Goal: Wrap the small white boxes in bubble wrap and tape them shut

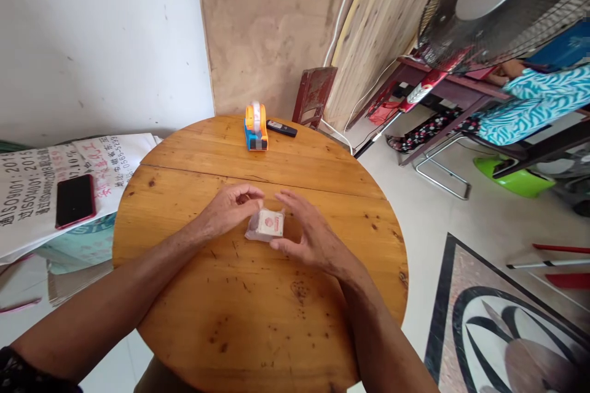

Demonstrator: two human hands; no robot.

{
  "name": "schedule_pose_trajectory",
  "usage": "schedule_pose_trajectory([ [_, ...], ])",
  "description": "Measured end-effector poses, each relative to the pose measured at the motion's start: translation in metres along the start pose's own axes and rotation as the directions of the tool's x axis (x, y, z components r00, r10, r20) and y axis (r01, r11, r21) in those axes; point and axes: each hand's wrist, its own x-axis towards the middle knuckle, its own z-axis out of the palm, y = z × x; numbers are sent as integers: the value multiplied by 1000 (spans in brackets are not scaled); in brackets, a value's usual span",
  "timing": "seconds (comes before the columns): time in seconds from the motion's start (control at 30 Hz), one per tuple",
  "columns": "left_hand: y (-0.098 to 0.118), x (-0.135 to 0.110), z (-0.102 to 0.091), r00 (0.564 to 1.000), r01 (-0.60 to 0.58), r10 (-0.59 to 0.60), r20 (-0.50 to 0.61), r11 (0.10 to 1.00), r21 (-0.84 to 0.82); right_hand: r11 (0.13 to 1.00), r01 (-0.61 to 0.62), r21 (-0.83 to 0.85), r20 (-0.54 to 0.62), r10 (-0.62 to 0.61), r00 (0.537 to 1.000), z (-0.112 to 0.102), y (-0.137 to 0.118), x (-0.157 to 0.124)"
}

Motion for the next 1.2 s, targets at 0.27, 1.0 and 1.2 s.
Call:
schedule_pose_trajectory([
  [0.27,1,0,-3,1000,29,-29,3,1000,4,997,62,35,-52,-60,997,-6,-9,1],
  [1.0,2,-4,0,995,10,-42,93,947,321,982,-33,187,-289,87,953,10,-10,9],
  [1.2,6,-14,5,976,-18,-50,214,952,306,924,-43,379,-331,179,927,9,-11,9],
])
